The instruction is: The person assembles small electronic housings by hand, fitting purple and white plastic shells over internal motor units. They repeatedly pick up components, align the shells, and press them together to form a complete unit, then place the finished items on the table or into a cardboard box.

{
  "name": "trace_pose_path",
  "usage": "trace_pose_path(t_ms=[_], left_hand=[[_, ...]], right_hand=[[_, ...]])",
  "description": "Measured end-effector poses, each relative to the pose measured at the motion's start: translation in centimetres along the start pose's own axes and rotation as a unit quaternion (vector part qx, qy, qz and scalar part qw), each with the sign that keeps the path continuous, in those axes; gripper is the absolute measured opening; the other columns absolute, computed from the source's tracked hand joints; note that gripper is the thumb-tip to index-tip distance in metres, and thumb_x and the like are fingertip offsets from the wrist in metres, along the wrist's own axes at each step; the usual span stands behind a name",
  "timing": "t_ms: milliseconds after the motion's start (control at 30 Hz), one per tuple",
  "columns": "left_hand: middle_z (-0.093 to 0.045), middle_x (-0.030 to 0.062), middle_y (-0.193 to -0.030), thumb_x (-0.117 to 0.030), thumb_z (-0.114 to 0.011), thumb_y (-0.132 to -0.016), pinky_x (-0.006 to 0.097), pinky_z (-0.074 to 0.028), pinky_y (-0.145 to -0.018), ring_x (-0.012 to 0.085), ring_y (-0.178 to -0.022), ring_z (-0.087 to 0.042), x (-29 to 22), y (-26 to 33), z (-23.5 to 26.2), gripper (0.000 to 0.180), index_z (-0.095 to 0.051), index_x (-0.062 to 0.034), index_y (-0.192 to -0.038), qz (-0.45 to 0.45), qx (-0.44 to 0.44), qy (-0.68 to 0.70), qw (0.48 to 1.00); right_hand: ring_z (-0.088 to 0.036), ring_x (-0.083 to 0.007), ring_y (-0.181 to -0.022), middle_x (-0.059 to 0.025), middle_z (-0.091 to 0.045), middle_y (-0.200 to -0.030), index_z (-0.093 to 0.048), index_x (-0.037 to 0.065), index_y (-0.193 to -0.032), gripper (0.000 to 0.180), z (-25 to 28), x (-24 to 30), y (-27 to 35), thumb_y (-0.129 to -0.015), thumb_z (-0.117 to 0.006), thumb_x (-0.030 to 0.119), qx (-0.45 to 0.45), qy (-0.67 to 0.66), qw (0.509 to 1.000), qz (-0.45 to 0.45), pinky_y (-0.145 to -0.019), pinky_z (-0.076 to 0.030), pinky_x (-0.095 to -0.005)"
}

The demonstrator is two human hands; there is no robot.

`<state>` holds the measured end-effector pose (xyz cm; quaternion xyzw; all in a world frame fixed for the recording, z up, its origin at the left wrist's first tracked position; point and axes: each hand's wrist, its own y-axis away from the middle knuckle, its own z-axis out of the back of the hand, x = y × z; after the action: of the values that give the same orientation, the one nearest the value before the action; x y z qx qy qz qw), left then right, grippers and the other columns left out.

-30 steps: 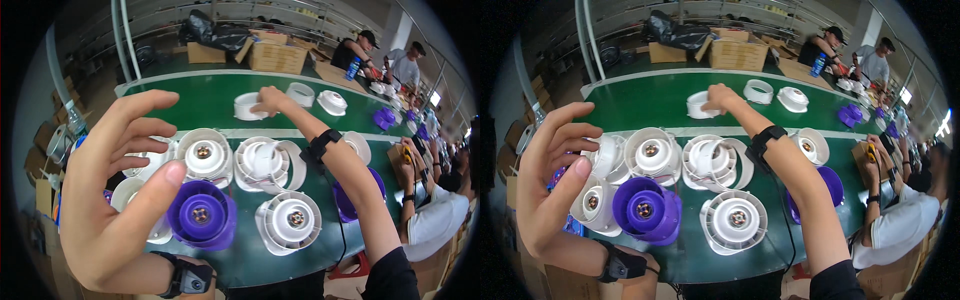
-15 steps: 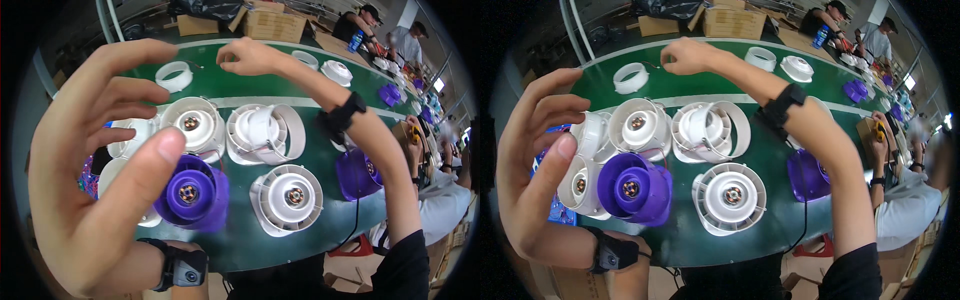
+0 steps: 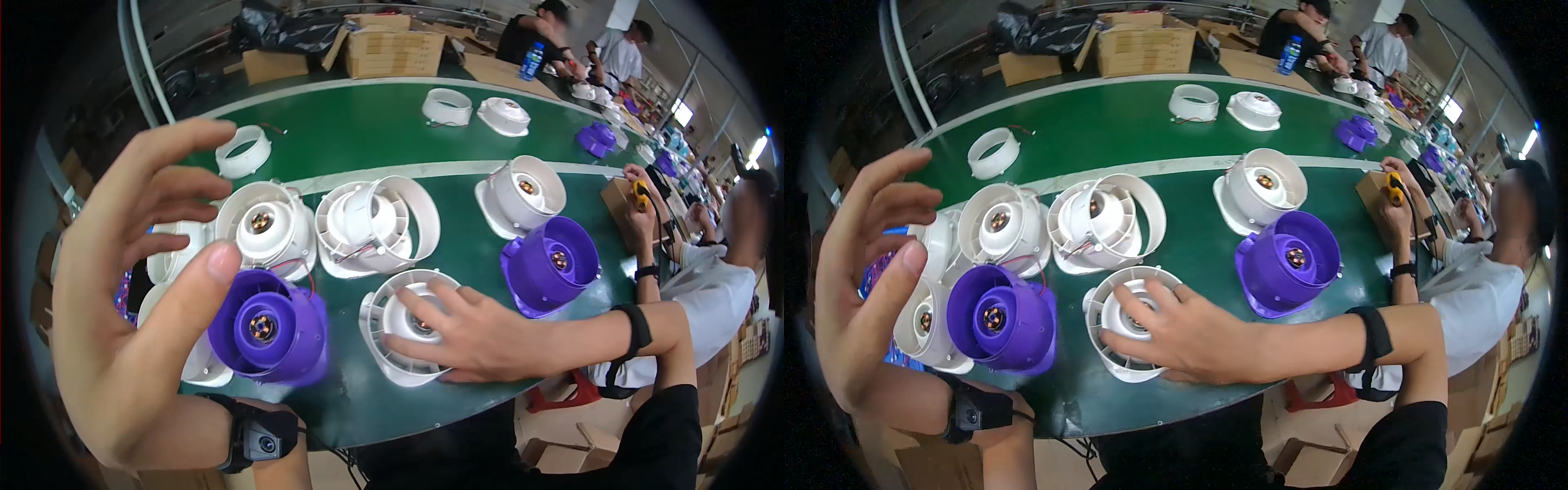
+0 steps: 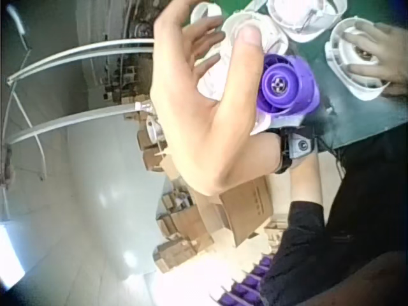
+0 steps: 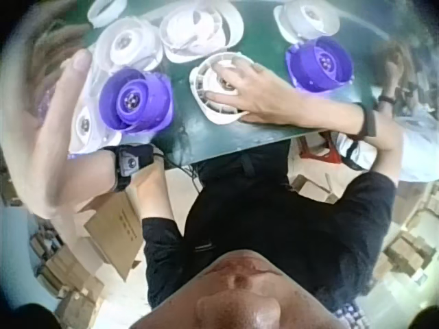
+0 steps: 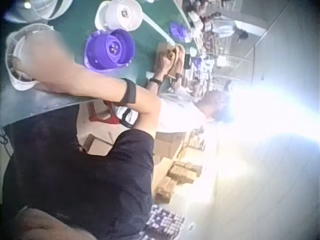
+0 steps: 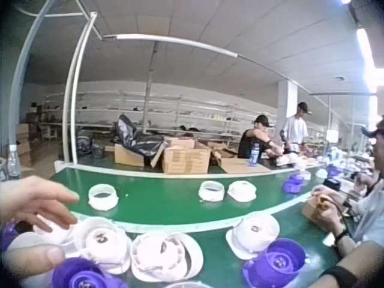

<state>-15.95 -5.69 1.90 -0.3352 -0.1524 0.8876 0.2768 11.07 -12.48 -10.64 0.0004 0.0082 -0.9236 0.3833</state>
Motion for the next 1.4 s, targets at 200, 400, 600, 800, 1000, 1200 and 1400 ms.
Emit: trace_pose_path(t_ms=[200,400,600,800,1000,1200,1400], left_hand=[[-0.062,0.0181,-0.111,-0.028,-0.063,-0.077,0.037,-0.044,-0.094,0.0257,-0.107,-0.059,-2.4,-0.6,0.0,0.064,-0.051,-0.0022,-0.135,0.033,0.076,0.058,0.995],[-0.064,0.0169,-0.110,-0.022,-0.063,-0.073,0.036,-0.046,-0.091,0.0244,-0.103,-0.062,-2.6,-0.7,-0.2,0.065,-0.052,-0.0031,-0.134,0.013,0.089,0.063,0.994],[-0.064,0.0139,-0.110,-0.018,-0.063,-0.074,0.033,-0.046,-0.091,0.0213,-0.102,-0.062,-2.2,-0.2,0.7,0.063,-0.052,-0.0028,-0.134,0.025,0.071,0.107,0.991],[-0.065,0.0144,-0.110,-0.015,-0.059,-0.083,0.031,-0.046,-0.091,0.0202,-0.102,-0.062,0.8,1.2,3.6,0.053,-0.052,-0.0029,-0.134,-0.001,0.025,0.079,0.997],[-0.066,0.0163,-0.107,-0.010,-0.050,-0.090,0.032,-0.046,-0.092,0.0205,-0.103,-0.063,0.6,0.7,2.7,0.042,-0.054,-0.0022,-0.131,0.014,0.008,0.075,0.997],[-0.065,0.0175,-0.105,-0.012,-0.049,-0.091,0.031,-0.046,-0.092,0.0186,-0.101,-0.063,1.6,1.3,3.1,0.042,-0.054,0.0000,-0.131,-0.006,-0.024,0.122,0.992],[-0.066,0.0165,-0.104,-0.011,-0.049,-0.090,0.030,-0.048,-0.088,0.0179,-0.098,-0.063,1.6,0.9,3.6,0.040,-0.057,0.0000,-0.128,0.021,-0.006,0.104,0.994]], right_hand=[[-0.044,-0.0439,-0.123,-0.0229,-0.038,-0.136,-0.041,0.017,-0.140,0.091,-1.1,0.7,0.6,-0.062,-0.087,0.024,0.001,-0.067,0.997,-0.040,-0.084,-0.059,-0.0451],[-0.044,-0.0470,-0.122,-0.0253,-0.037,-0.135,-0.044,0.017,-0.134,0.088,-1.1,-0.2,0.9,-0.057,-0.087,0.020,-0.023,-0.107,0.994,-0.016,-0.071,-0.062,-0.0439],[-0.039,-0.0503,-0.129,-0.0242,-0.033,-0.141,-0.046,0.029,-0.136,0.083,1.1,-0.1,1.6,-0.062,-0.083,0.024,0.002,-0.093,0.996,0.008,-0.062,-0.063,-0.0408],[-0.044,-0.0531,-0.125,-0.0259,-0.039,-0.139,-0.058,0.026,-0.126,0.072,6.7,-0.5,0.3,-0.058,-0.081,0.027,-0.092,-0.012,0.995,0.022,-0.071,-0.060,-0.0485],[-0.053,-0.0395,-0.115,-0.0191,-0.044,-0.137,-0.059,0.021,-0.123,0.071,9.1,-6.2,-7.7,-0.055,-0.080,0.020,-0.252,0.104,0.962,-0.030,-0.080,-0.056,-0.0462],[-0.061,-0.0420,-0.099,-0.0188,-0.053,-0.108,-0.051,0.024,-0.128,0.077,7.8,-16.9,-16.7,-0.058,-0.080,0.039,-0.068,0.126,0.983,-0.113,-0.078,-0.051,-0.0489],[-0.058,-0.0391,-0.115,-0.0225,-0.054,-0.132,-0.045,0.015,-0.138,0.096,2.5,-25.0,-23.0,-0.056,-0.084,0.046,0.067,-0.094,0.944,-0.311,-0.099,-0.045,-0.0462]])
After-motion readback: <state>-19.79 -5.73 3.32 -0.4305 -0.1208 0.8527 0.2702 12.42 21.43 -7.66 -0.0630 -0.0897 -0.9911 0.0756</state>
